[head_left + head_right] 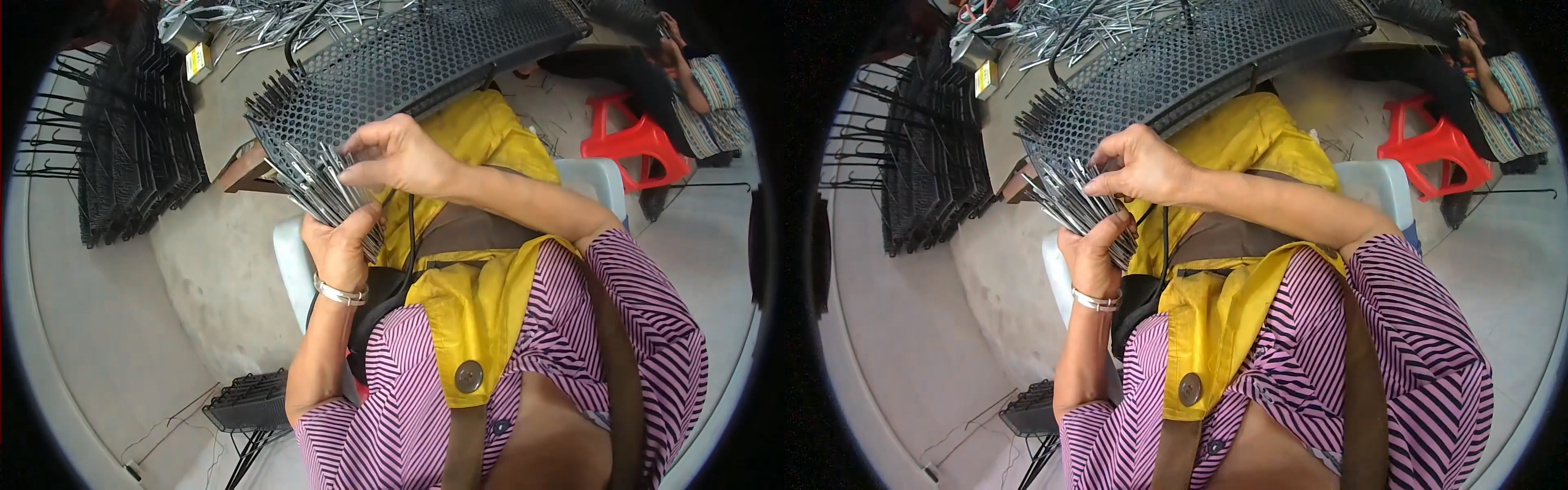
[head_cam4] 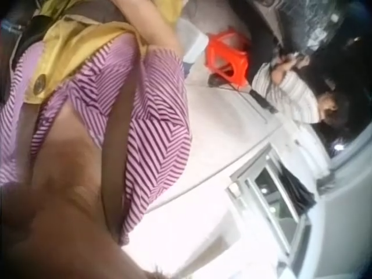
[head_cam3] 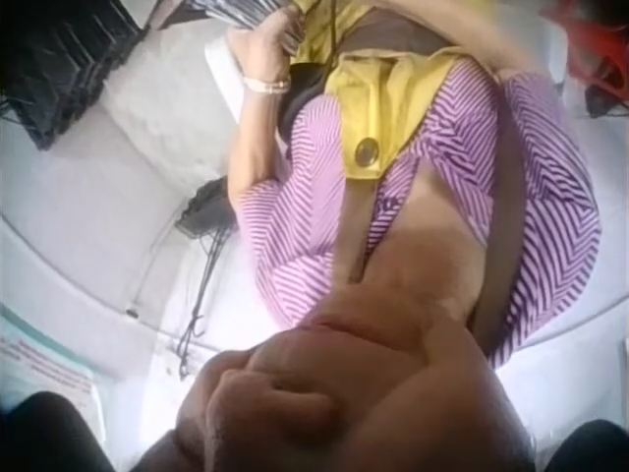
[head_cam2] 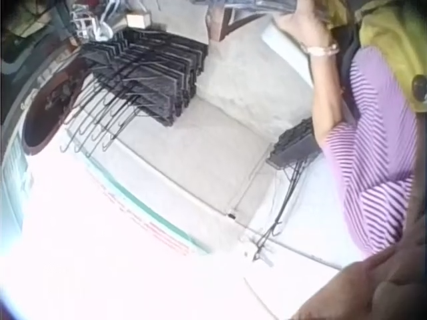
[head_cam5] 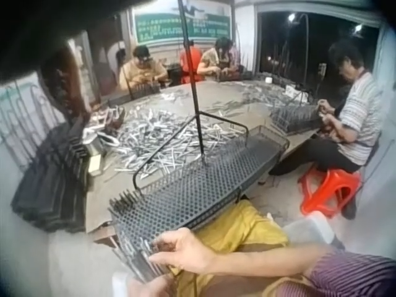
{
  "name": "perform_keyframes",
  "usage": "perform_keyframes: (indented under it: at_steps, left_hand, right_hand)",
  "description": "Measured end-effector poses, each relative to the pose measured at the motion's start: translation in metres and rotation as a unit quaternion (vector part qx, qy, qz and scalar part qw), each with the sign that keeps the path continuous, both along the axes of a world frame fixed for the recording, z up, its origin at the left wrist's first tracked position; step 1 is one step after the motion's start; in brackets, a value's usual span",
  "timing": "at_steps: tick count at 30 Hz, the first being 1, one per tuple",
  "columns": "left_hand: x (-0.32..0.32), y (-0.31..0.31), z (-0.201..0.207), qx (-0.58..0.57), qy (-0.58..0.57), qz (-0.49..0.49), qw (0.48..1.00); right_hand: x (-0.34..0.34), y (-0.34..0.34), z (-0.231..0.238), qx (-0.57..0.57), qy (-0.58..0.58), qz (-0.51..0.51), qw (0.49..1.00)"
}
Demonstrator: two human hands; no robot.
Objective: Manually inserting metal hooks or pins into the perforations of a black metal mesh grid.
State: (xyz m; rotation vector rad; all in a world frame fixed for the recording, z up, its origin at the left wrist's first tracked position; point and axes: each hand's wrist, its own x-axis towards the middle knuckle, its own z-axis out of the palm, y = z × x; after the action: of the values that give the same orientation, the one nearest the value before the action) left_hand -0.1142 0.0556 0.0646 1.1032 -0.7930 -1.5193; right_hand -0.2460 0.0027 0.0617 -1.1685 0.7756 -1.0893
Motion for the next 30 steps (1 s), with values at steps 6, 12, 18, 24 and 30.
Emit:
perform_keyframes:
  at_steps: [6, 12, 18, 24, 30]
  left_hand:
    - [0.000, 0.001, 0.005, 0.022, 0.026, -0.006, 0.999]
    - [-0.002, 0.004, -0.001, 0.015, 0.021, -0.011, 1.000]
    - [-0.002, 0.003, -0.004, 0.022, -0.051, 0.037, 0.998]
    - [0.003, 0.004, 0.007, 0.059, -0.004, 0.056, 0.997]
    - [-0.001, 0.007, 0.010, 0.055, 0.010, 0.008, 0.998]
  right_hand:
    - [-0.011, -0.004, -0.004, 0.015, 0.079, 0.032, 0.996]
    - [-0.016, 0.001, 0.003, 0.083, 0.098, 0.023, 0.991]
    - [-0.029, 0.000, 0.004, 0.095, 0.077, 0.014, 0.992]
    - [-0.050, -0.033, 0.030, 0.079, -0.005, -0.025, 0.997]
    - [-0.042, -0.092, 0.015, 0.065, -0.172, -0.055, 0.981]
